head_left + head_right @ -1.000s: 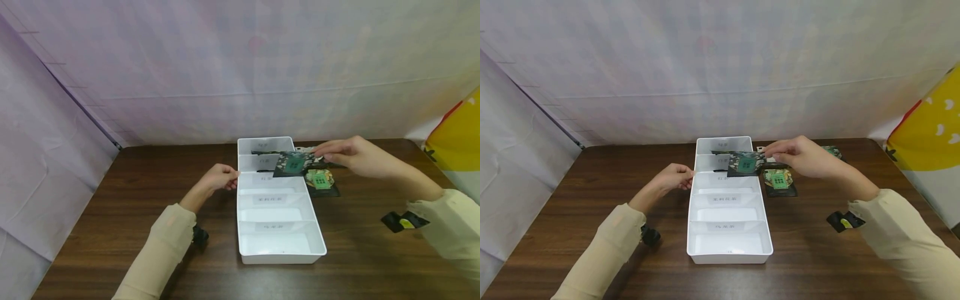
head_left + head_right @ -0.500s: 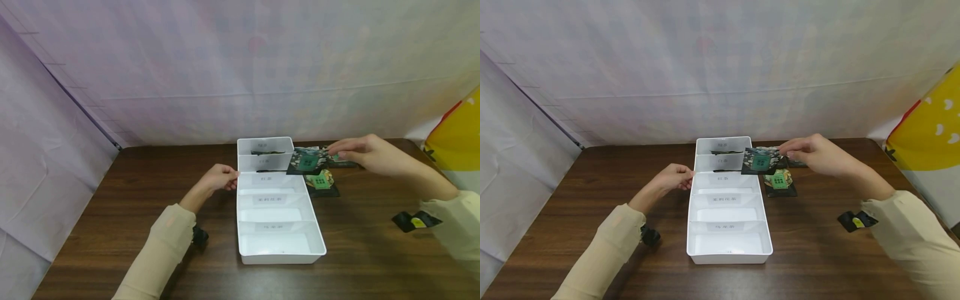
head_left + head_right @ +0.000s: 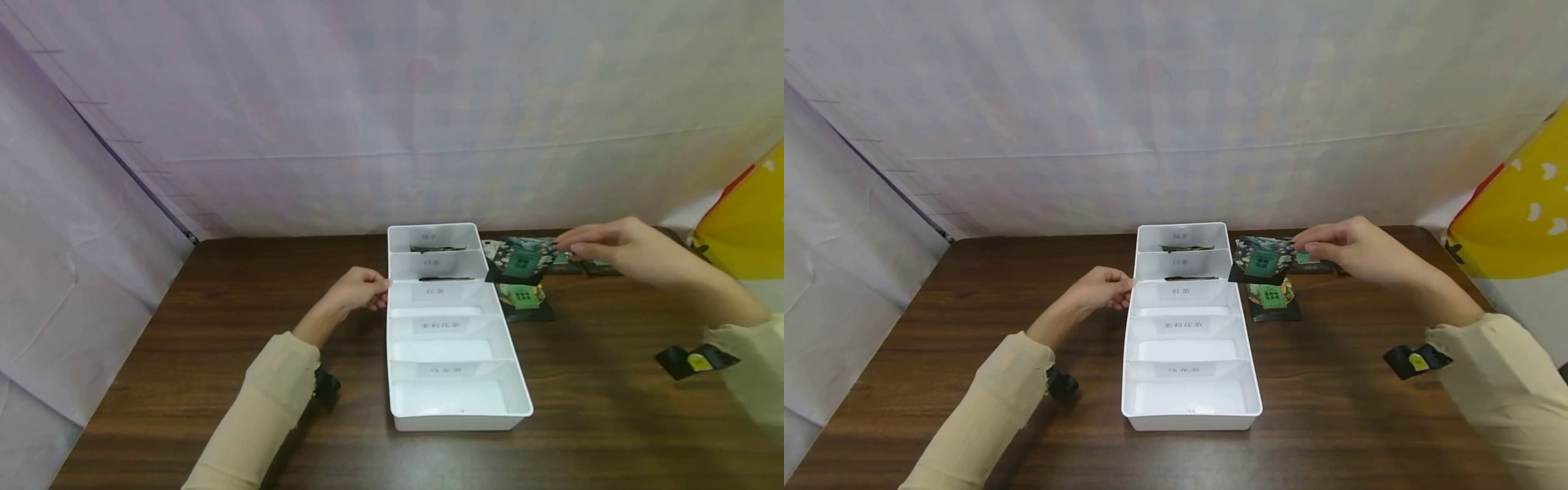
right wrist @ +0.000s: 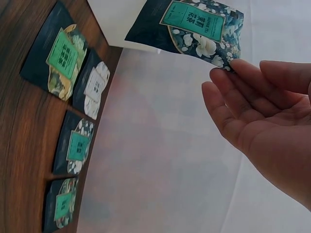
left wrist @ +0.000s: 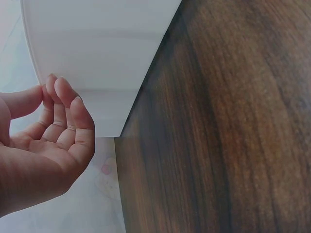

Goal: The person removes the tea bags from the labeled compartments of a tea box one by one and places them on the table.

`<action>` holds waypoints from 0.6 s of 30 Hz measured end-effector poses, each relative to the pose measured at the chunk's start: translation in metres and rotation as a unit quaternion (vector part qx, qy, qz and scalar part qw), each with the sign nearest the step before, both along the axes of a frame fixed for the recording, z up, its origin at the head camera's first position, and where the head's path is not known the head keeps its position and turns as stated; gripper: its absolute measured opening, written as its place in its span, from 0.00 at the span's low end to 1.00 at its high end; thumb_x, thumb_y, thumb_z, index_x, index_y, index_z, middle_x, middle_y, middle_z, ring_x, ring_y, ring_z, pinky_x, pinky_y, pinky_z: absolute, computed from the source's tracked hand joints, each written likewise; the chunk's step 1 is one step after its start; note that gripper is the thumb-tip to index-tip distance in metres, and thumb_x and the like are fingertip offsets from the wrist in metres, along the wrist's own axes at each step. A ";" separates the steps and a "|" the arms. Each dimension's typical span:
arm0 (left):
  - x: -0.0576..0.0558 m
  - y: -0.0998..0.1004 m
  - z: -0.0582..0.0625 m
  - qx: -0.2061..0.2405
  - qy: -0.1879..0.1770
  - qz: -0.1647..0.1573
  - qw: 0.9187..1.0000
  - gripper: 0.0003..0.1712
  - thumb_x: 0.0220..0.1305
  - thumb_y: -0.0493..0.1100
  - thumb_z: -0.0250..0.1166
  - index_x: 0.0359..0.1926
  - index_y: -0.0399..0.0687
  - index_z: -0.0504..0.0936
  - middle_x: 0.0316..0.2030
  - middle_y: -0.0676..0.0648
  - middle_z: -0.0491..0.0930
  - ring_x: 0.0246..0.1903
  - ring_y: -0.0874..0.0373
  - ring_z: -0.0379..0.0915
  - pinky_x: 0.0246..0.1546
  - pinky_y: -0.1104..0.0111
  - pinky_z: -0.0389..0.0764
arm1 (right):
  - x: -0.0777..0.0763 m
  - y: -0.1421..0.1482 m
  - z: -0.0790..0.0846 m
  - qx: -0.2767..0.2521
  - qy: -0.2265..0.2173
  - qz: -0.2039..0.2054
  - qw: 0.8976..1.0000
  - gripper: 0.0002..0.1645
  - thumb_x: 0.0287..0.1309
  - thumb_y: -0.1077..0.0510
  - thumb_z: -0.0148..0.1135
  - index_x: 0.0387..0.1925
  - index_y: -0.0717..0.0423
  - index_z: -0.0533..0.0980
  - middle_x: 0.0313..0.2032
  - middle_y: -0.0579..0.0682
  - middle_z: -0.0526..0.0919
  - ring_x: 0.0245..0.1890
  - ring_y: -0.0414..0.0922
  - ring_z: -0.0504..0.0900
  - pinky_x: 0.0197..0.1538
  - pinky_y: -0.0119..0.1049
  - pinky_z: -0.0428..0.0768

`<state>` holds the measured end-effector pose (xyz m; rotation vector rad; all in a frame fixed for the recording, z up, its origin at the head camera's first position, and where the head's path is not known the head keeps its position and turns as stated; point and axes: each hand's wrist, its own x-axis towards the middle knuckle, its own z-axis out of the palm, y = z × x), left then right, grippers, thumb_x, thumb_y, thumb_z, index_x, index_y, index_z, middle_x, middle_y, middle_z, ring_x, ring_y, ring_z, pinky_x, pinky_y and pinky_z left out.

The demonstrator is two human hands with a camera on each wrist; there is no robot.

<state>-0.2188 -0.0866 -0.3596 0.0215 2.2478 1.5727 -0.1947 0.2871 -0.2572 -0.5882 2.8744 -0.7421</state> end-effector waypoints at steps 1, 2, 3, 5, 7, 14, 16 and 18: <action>0.000 0.000 0.000 0.000 0.000 -0.001 1.000 0.12 0.67 0.37 0.52 0.36 0.29 0.76 0.22 0.46 0.74 0.22 0.59 0.71 0.36 0.61 0.78 | 0.000 0.002 0.000 0.001 0.001 -0.001 1.000 0.16 0.66 0.55 0.49 0.50 0.53 0.77 0.54 0.55 0.74 0.50 0.41 0.73 0.49 0.31 0.72; 0.000 0.000 0.000 0.001 0.000 -0.001 1.000 0.12 0.67 0.37 0.52 0.36 0.29 0.76 0.22 0.46 0.74 0.22 0.59 0.71 0.36 0.61 0.78 | -0.001 0.004 -0.001 0.000 0.001 -0.003 1.000 0.16 0.66 0.55 0.49 0.50 0.53 0.77 0.54 0.55 0.74 0.49 0.37 0.73 0.48 0.29 0.72; 0.000 0.000 0.000 0.001 0.000 -0.001 1.000 0.12 0.67 0.37 0.52 0.36 0.29 0.76 0.22 0.46 0.74 0.22 0.59 0.71 0.35 0.62 0.78 | -0.001 0.006 -0.001 0.000 0.003 -0.004 1.000 0.16 0.66 0.55 0.49 0.50 0.53 0.77 0.53 0.55 0.75 0.48 0.34 0.73 0.46 0.25 0.71; 0.000 0.000 0.000 0.003 0.001 -0.001 1.000 0.12 0.67 0.36 0.53 0.37 0.29 0.76 0.22 0.46 0.74 0.22 0.59 0.71 0.35 0.62 0.78 | -0.002 0.009 -0.002 -0.001 0.008 -0.008 1.000 0.16 0.66 0.55 0.49 0.50 0.53 0.77 0.53 0.55 0.75 0.44 0.27 0.72 0.42 0.18 0.68; 0.000 0.000 0.000 0.003 0.002 -0.001 1.000 0.12 0.67 0.36 0.53 0.37 0.28 0.76 0.22 0.46 0.74 0.22 0.59 0.71 0.35 0.62 0.78 | -0.002 0.013 -0.003 -0.005 0.010 -0.011 1.000 0.16 0.66 0.56 0.49 0.49 0.54 0.77 0.52 0.55 0.76 0.42 0.23 0.70 0.40 0.16 0.67; 0.000 -0.001 0.000 0.000 0.001 0.001 1.000 0.12 0.67 0.37 0.53 0.37 0.29 0.76 0.23 0.46 0.74 0.22 0.59 0.71 0.31 0.67 0.77 | -0.002 0.025 -0.007 -0.011 -0.002 -0.026 1.000 0.18 0.67 0.55 0.46 0.51 0.57 0.76 0.51 0.59 0.76 0.18 0.30 0.66 0.22 0.29 0.67; -0.001 0.000 0.000 0.000 0.003 0.001 1.000 0.12 0.67 0.37 0.53 0.37 0.29 0.76 0.23 0.45 0.74 0.22 0.59 0.71 0.30 0.67 0.77 | -0.002 0.029 -0.009 -0.005 -0.007 -0.033 0.999 0.18 0.68 0.55 0.46 0.52 0.58 0.75 0.50 0.60 0.76 0.11 0.36 0.58 0.16 0.35 0.63; -0.001 0.000 0.000 0.001 0.003 0.001 1.000 0.12 0.67 0.36 0.53 0.37 0.29 0.76 0.23 0.45 0.74 0.22 0.59 0.71 0.31 0.67 0.77 | -0.003 0.033 -0.011 0.005 -0.015 -0.040 0.999 0.19 0.68 0.54 0.45 0.52 0.58 0.75 0.50 0.61 0.75 0.12 0.39 0.58 0.16 0.37 0.62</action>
